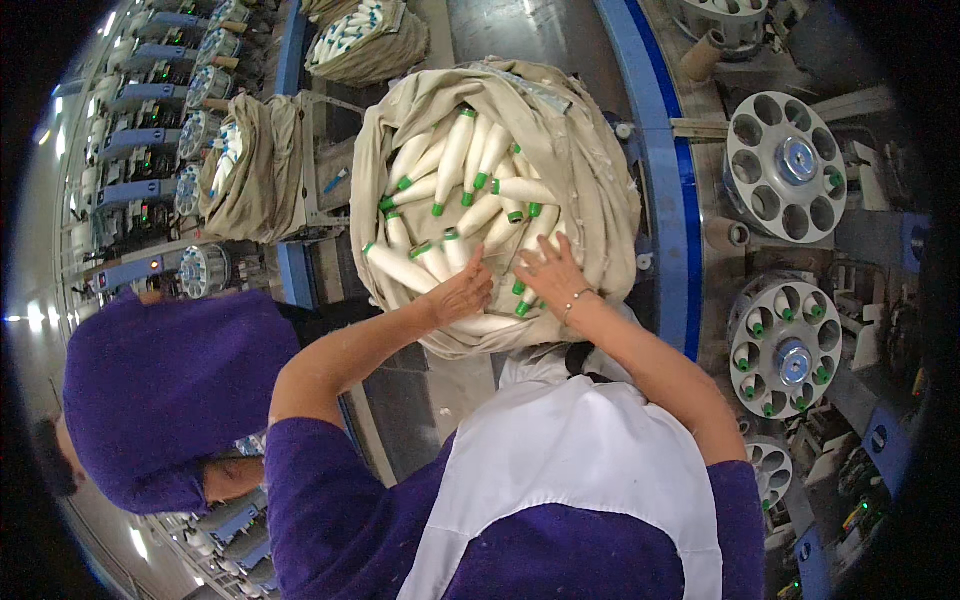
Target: The person repeatedly picks white thread spools from a cloth bag and places them into slots on rotating circular holders mounted on a textile machine. The person handles spools one at a time or in small groups, aligning them into the machine's slots.
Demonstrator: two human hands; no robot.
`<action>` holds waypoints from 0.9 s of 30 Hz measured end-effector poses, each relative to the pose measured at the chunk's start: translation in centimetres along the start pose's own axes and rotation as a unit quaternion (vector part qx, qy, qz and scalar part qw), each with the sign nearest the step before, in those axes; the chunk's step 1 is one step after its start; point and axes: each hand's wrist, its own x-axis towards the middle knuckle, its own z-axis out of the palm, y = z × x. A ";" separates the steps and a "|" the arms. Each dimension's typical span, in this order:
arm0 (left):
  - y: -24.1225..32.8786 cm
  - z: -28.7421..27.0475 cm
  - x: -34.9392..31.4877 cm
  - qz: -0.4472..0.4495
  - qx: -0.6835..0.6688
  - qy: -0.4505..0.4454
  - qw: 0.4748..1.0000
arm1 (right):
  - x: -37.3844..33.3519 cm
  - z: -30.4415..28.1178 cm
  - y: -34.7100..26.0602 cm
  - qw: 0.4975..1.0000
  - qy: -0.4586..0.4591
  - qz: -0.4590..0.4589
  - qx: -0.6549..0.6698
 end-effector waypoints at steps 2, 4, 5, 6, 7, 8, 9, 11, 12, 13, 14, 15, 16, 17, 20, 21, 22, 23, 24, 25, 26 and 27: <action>-0.7 0.4 -1.3 -0.035 0.038 0.043 0.998 | 0.5 1.0 0.5 0.999 -0.021 0.030 -0.020; -1.0 0.8 -2.3 -0.037 0.047 0.097 0.994 | 1.4 1.4 0.6 0.999 -0.014 0.030 -0.021; -1.4 1.2 -2.4 -0.022 0.045 0.130 0.990 | 1.9 1.3 0.7 0.999 -0.024 0.032 -0.017; -1.6 1.6 -2.4 -0.011 0.044 0.170 0.984 | 2.5 1.1 0.6 0.999 -0.004 0.031 -0.013; -1.8 1.9 -2.4 0.040 0.003 0.181 0.983 | 3.0 0.7 0.6 0.998 -0.045 0.026 -0.031; -1.9 2.2 -2.4 0.042 -0.009 0.185 0.982 | 3.4 0.2 0.7 0.997 -0.069 0.012 -0.023; -2.0 2.5 -2.3 0.047 -0.015 0.186 0.981 | 3.5 -0.4 0.8 0.997 -0.071 -0.001 -0.025; -2.2 2.8 -2.3 0.058 -0.019 0.182 0.981 | 3.3 -2.0 1.3 0.998 -0.067 -0.007 0.019; -2.5 2.9 -2.4 0.056 -0.017 0.170 0.984 | 3.0 -2.9 1.6 0.994 -0.007 0.007 0.107; -2.9 2.8 -2.6 0.051 -0.009 0.161 0.986 | 2.7 -3.9 2.1 0.980 0.025 0.028 0.196; -3.5 2.5 -2.6 0.047 -0.002 0.156 0.987 | 2.3 -4.9 2.7 0.956 0.058 0.048 0.282; -4.7 2.3 -2.7 0.039 -0.079 0.187 0.978 | 1.9 -6.0 3.5 0.888 0.159 0.079 0.424; -6.0 2.0 -2.8 0.007 -0.140 0.198 0.970 | 1.3 -7.1 4.4 0.817 0.183 0.135 0.531; -7.5 1.5 -2.9 -0.022 -0.201 0.203 0.958 | 0.5 -8.3 5.3 0.727 0.213 0.183 0.627; -11.8 -0.9 -2.5 -0.114 -0.467 0.232 0.846 | -2.3 -11.1 8.1 0.493 0.316 0.262 0.768; -13.4 -1.6 -2.1 -0.106 -0.540 0.194 0.812 | -3.3 -11.7 9.3 0.467 0.327 0.292 0.768; -14.5 -2.5 -1.6 -0.129 -0.610 0.208 0.753 | -4.6 -12.3 10.2 0.470 0.335 0.304 0.758; -15.4 -3.3 -0.6 -0.157 -0.738 0.161 0.636 | -5.8 -12.6 11.0 0.481 0.328 0.295 0.757; -16.2 -4.2 0.6 -0.188 -0.838 0.101 0.502 | -7.0 -12.9 11.8 0.482 0.322 0.326 0.747; -16.5 -5.1 2.3 -0.170 -0.884 0.160 0.404 | -8.3 -13.0 12.5 0.494 0.306 0.307 0.754; -16.0 -6.1 3.7 -0.186 -0.935 0.180 0.244 | -9.4 -13.0 13.1 0.501 0.288 0.309 0.756; -16.1 -7.1 5.8 -0.134 -0.957 0.183 0.183 | -10.4 -12.9 14.0 0.508 0.277 0.275 0.768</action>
